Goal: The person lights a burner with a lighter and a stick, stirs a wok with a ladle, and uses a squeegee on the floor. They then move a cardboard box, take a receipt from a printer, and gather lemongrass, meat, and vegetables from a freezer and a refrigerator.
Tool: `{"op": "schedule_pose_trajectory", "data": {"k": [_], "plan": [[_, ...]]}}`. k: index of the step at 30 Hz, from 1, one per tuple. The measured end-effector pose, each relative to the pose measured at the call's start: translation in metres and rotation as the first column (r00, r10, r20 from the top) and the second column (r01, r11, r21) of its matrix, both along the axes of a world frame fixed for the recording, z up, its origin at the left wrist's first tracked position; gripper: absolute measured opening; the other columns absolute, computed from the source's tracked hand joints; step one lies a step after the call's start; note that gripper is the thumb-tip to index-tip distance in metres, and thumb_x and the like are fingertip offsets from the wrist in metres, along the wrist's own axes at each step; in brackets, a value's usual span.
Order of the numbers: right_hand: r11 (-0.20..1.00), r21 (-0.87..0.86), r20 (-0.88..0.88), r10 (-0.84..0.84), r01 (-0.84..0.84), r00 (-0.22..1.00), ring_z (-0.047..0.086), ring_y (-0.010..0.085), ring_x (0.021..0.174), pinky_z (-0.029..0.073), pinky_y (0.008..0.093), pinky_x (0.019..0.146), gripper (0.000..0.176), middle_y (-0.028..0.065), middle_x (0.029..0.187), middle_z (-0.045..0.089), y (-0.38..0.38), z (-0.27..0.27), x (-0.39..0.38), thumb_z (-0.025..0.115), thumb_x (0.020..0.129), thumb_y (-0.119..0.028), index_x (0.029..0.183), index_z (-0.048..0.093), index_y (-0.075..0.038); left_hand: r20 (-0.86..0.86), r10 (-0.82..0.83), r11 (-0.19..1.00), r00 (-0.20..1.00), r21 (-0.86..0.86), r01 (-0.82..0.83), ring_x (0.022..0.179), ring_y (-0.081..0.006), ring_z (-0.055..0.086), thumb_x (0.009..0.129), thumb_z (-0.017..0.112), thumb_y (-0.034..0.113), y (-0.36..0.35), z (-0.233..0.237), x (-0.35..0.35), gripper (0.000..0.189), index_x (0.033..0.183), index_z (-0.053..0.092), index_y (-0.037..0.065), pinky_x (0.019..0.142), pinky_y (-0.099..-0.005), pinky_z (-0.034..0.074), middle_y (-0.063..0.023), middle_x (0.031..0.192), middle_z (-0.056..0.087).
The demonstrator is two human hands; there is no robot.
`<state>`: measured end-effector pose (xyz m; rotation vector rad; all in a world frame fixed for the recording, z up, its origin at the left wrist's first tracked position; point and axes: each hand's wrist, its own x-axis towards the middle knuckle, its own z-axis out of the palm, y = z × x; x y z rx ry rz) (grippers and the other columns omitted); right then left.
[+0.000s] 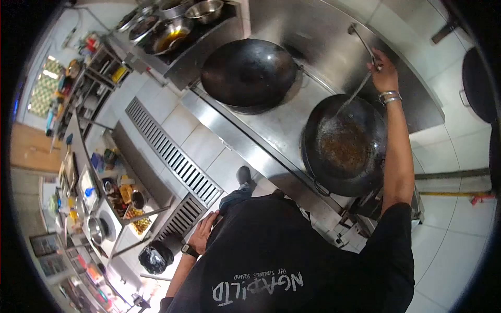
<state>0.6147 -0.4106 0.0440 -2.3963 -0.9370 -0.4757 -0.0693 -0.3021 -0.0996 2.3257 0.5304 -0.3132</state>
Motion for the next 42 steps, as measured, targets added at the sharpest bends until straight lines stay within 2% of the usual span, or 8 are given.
{"op": "schedule_pose_trajectory", "data": {"k": [7, 12, 23, 27, 29, 37, 41, 42], "plan": [[0.996, 0.091, -0.006, 0.010, -0.009, 1.000, 0.063, 0.0213, 0.081, 0.048, 0.0363, 0.075, 0.041, 0.0057, 0.088, 0.067, 0.013, 0.008, -0.010, 0.068, 0.079, -0.023, 0.118, 0.057, -0.025, -0.017, -0.005, 0.999, 1.000, 0.047, 0.006, 0.133, -0.0364, 0.026, 0.079, 0.052, 0.034, -0.001, 0.003, 0.001, 0.069, 0.141, 0.029, 0.016, 0.106, -0.0464, 0.027, -0.0164, 0.148, 0.020], [0.997, 0.075, -0.013, 0.011, -0.010, 1.000, 0.063, 0.0196, 0.081, 0.048, 0.0350, 0.076, 0.038, 0.0049, 0.086, 0.068, 0.011, 0.013, -0.014, 0.068, 0.080, -0.024, 0.117, 0.058, -0.025, -0.073, -0.153, 0.971, 0.985, 0.174, 0.164, 0.134, -0.0349, 0.023, 0.073, 0.059, 0.037, 0.001, -0.013, -0.005, 0.080, 0.143, 0.025, 0.018, 0.108, -0.0453, 0.024, -0.0154, 0.149, 0.018], [0.999, 0.019, 0.094, -0.035, 0.033, 0.995, 0.064, 0.0200, 0.083, 0.047, 0.0359, 0.076, 0.039, 0.0040, 0.086, 0.068, 0.013, 0.017, -0.003, 0.069, 0.079, -0.024, 0.116, 0.059, -0.022, -0.054, -0.149, 0.981, 0.987, 0.119, 0.154, 0.136, -0.0328, 0.022, 0.072, 0.061, 0.036, 0.002, -0.004, -0.001, 0.083, 0.144, 0.022, 0.020, 0.108, -0.0435, 0.024, -0.0150, 0.149, 0.017], [1.000, -0.017, 0.117, -0.021, 0.023, 0.993, 0.063, 0.0190, 0.081, 0.047, 0.0352, 0.075, 0.039, 0.0027, 0.083, 0.068, 0.013, 0.015, 0.002, 0.069, 0.078, -0.023, 0.116, 0.060, -0.022, -0.013, -0.046, 0.998, 0.999, 0.037, 0.047, 0.135, -0.0333, 0.024, 0.071, 0.061, 0.034, 0.002, 0.000, 0.001, 0.083, 0.143, 0.023, 0.021, 0.107, -0.0438, 0.026, -0.0152, 0.149, 0.018], [0.999, 0.048, 0.013, 0.001, -0.002, 1.000, 0.063, 0.0183, 0.077, 0.047, 0.0344, 0.075, 0.038, 0.0017, 0.080, 0.068, 0.013, 0.017, -0.003, 0.069, 0.078, -0.021, 0.115, 0.061, -0.021, -0.058, -0.120, 0.986, 0.991, 0.112, 0.126, 0.135, -0.0331, 0.024, 0.072, 0.061, 0.033, 0.003, -0.007, -0.001, 0.082, 0.143, 0.023, 0.022, 0.107, -0.0437, 0.026, -0.0146, 0.149, 0.018], [1.000, -0.001, 0.016, 0.017, -0.017, 1.000, 0.062, 0.0182, 0.078, 0.047, 0.0340, 0.076, 0.038, 0.0027, 0.083, 0.068, 0.015, 0.021, -0.005, 0.069, 0.077, -0.020, 0.114, 0.061, -0.020, -0.056, -0.145, 0.980, 0.988, 0.127, 0.151, 0.137, -0.0322, 0.019, 0.069, 0.064, 0.035, 0.003, -0.016, -0.005, 0.087, 0.144, 0.023, 0.022, 0.108, -0.0445, 0.025, -0.0130, 0.150, 0.014], [0.999, -0.029, 0.086, 0.040, -0.038, 0.995, 0.062, 0.0197, 0.082, 0.047, 0.0352, 0.077, 0.037, 0.0063, 0.091, 0.067, 0.013, 0.016, 0.005, 0.070, 0.077, -0.020, 0.113, 0.062, -0.021, -0.075, -0.108, 0.982, 0.991, 0.145, 0.118, 0.133, -0.0322, 0.027, 0.074, 0.062, 0.030, 0.003, 0.007, 0.005, 0.076, 0.142, 0.028, 0.022, 0.104, -0.0456, 0.031, -0.0132, 0.147, 0.025], [0.999, -0.039, 0.086, 0.032, -0.028, 0.996, 0.062, 0.0197, 0.082, 0.047, 0.0352, 0.077, 0.037, 0.0063, 0.091, 0.067, 0.011, 0.013, 0.009, 0.070, 0.077, -0.020, 0.113, 0.062, -0.021, -0.134, -0.060, 0.985, 0.989, 0.151, 0.080, 0.129, -0.0322, 0.034, 0.079, 0.058, 0.023, 0.008, 0.012, 0.010, 0.064, 0.138, 0.035, 0.021, 0.103, -0.0450, 0.032, -0.0134, 0.141, 0.033]]}}
